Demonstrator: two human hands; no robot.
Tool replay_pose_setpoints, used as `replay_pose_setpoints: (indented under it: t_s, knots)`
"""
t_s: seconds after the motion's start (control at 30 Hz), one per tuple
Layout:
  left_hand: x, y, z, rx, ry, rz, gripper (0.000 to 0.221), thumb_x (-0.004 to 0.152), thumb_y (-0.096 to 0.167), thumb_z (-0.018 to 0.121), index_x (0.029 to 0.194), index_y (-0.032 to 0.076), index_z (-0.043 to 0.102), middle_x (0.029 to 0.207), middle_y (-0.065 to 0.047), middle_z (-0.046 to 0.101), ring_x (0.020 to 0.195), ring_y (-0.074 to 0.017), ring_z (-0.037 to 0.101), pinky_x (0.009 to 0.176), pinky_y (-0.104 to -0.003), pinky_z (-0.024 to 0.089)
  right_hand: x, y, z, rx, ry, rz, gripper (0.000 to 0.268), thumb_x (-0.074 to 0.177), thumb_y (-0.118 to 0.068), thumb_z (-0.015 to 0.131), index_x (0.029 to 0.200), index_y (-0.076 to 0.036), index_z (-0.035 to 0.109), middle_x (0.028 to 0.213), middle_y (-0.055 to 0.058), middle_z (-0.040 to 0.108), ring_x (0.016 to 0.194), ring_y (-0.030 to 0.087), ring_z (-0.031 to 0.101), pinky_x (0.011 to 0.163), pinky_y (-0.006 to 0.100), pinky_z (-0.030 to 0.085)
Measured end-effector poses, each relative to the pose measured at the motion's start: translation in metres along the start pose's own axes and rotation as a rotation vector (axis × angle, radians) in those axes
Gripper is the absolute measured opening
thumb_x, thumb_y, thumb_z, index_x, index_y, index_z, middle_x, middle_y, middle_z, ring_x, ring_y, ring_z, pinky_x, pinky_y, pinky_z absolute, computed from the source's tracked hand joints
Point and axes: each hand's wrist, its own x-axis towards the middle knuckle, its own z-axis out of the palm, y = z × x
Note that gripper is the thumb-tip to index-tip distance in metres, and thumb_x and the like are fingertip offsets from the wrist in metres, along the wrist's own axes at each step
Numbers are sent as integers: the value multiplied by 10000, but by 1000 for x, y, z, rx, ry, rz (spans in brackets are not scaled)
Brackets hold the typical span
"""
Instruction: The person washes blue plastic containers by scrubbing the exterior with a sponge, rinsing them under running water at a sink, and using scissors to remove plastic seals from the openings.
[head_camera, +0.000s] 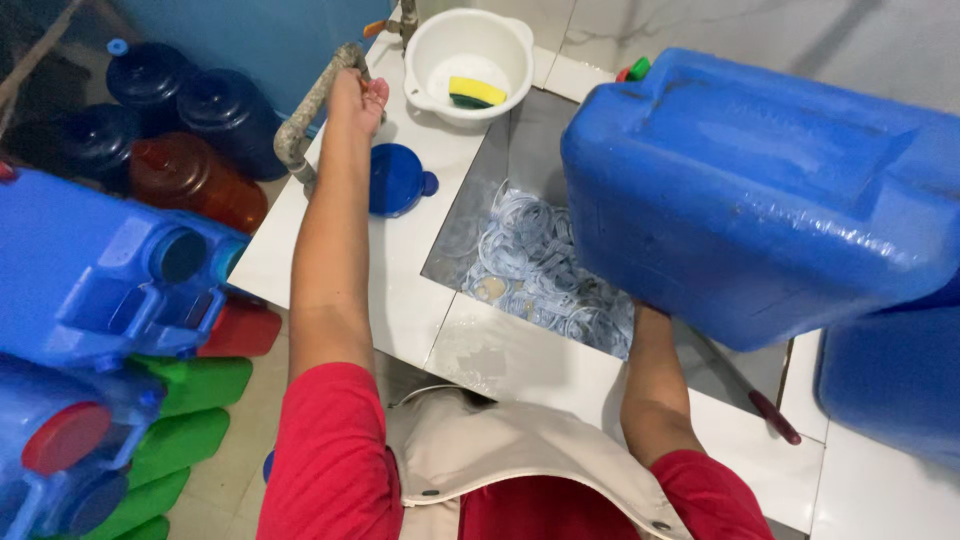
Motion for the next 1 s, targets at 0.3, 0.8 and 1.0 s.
replay_pose_setpoints:
  t_s: [0.3, 0.8, 1.0]
  knots:
    - [-31, -33, -3, 611, -56, 336, 545, 931, 212, 516, 1460, 121, 421, 939, -78, 539, 733, -172, 544, 606, -310, 510, 1, 1, 2, 16, -25, -1, 473, 906, -409, 813, 1165, -36, 681, 1158, 234, 548, 1045, 399, 535, 896, 510, 420]
    - [-43, -30, -10, 860, -18, 450, 663, 940, 165, 514, 1554, 62, 288, 1118, -128, 616, 773, -200, 603, 647, -325, 508, 1, 3, -8, 53, 13, -3, 471, 928, -389, 802, 1223, -49, 666, 1248, 232, 506, 1133, 401, 489, 964, 512, 386]
    - [-41, -33, -8, 1119, 84, 498, 671, 977, 183, 530, 1571, 28, 258, 1458, -173, 284, 1328, -288, 454, 1119, -360, 408, 2, 3, -14, 57, 23, -12, 471, 936, -380, 798, 1247, -54, 661, 1284, 231, 489, 1169, 402, 471, 992, 513, 373]
